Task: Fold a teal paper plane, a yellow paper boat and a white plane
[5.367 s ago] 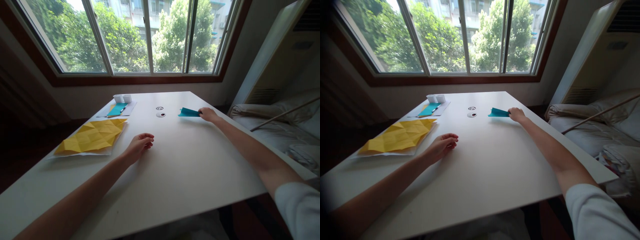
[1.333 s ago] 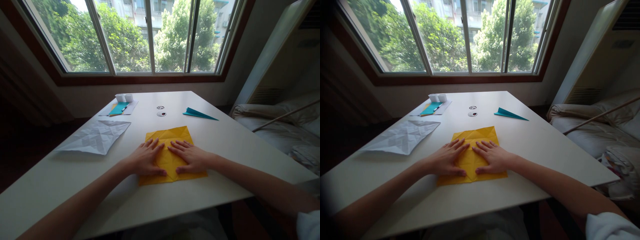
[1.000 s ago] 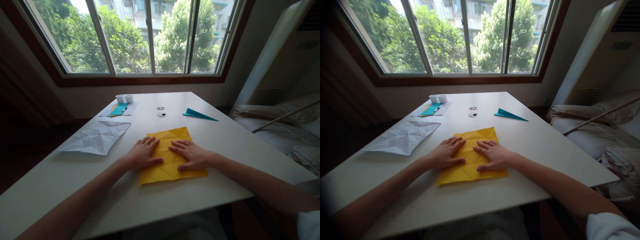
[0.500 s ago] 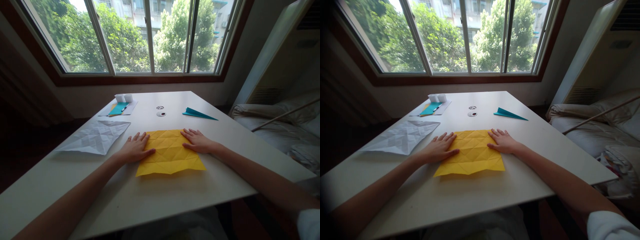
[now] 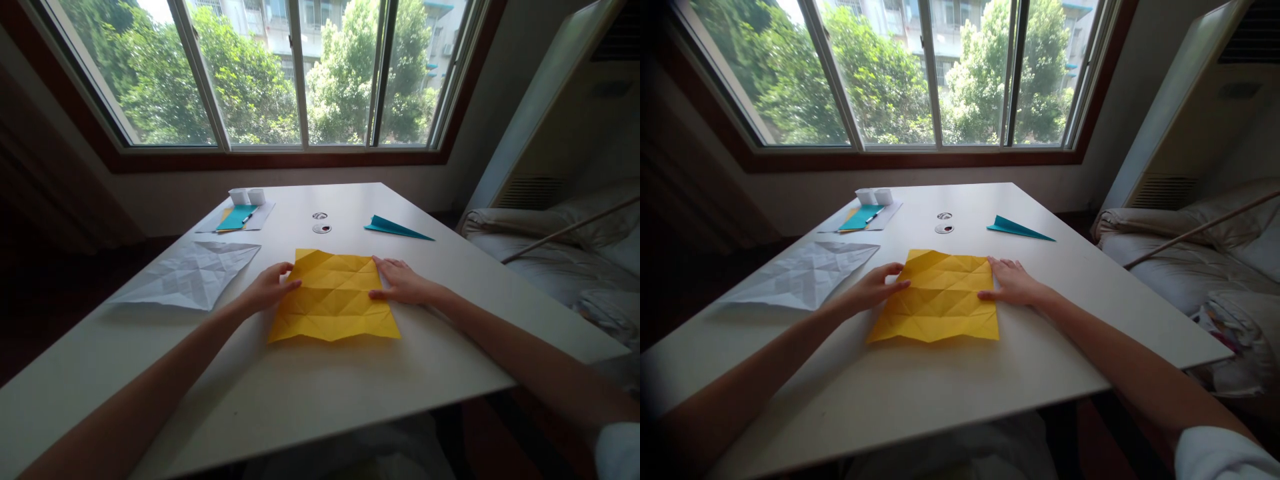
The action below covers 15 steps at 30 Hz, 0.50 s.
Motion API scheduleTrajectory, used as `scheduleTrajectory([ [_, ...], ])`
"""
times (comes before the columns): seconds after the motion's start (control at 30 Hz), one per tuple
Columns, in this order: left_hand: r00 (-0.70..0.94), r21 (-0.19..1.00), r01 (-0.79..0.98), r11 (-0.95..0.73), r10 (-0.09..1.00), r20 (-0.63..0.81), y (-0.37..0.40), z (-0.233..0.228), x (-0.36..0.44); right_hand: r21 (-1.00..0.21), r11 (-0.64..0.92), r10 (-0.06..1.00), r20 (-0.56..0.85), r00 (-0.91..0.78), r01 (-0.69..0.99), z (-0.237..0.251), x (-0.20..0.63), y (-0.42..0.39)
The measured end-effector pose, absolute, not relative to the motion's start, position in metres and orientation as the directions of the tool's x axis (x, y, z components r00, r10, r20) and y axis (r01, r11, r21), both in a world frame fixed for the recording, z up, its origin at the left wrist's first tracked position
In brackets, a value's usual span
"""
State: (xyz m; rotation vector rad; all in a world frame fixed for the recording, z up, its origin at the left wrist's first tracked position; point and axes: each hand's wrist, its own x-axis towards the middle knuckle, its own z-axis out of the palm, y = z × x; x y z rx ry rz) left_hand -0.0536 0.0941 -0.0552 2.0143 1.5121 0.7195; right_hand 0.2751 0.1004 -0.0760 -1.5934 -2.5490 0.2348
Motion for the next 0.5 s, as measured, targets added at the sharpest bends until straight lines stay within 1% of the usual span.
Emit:
scheduleTrajectory([
  [0.03, 0.237, 0.767, 0.605, -0.215, 0.968, 0.085, 0.092, -0.054, -0.052, -0.204, 0.429, 0.901, 0.027, -0.433, 0.880, -0.075, 0.275, 0.100],
  [0.1, 0.279, 0.910, 0.400, -0.109, 0.960, -0.008, 0.089, -0.053, -0.050, -0.213, 0.429, 0.901, 0.035, -0.432, 0.878, -0.074, 0.275, 0.100],
  [0.17, 0.325, 0.974, 0.228, 0.011, 0.942, -0.087, 0.086, -0.052, -0.050, -0.216, 0.415, 0.909, 0.048, -0.415, 0.884, -0.075, 0.275, 0.100],
  [0.23, 0.345, 0.989, 0.138, 0.059, 0.933, -0.104, 0.085, -0.050, -0.051, -0.220, 0.374, 0.927, 0.054, -0.371, 0.901, -0.077, 0.276, 0.101],
  [0.3, 0.360, 0.994, 0.093, 0.049, 0.930, -0.079, 0.086, -0.050, -0.052, -0.233, 0.336, 0.941, 0.052, -0.334, 0.913, -0.079, 0.276, 0.103],
  [0.37, 0.387, 0.997, 0.070, 0.030, 0.920, -0.055, 0.086, -0.050, -0.053, -0.266, 0.342, 0.939, 0.058, -0.339, 0.901, -0.078, 0.275, 0.105],
  [0.43, 0.385, 0.998, 0.065, 0.013, 0.922, -0.037, 0.087, -0.050, -0.054, -0.355, 0.377, 0.924, 0.073, -0.376, 0.856, -0.074, 0.274, 0.106],
  [0.5, 0.354, 0.998, 0.063, 0.003, 0.935, -0.025, 0.086, -0.050, -0.054, -0.499, 0.395, 0.908, 0.083, -0.411, 0.772, -0.068, 0.272, 0.106],
])
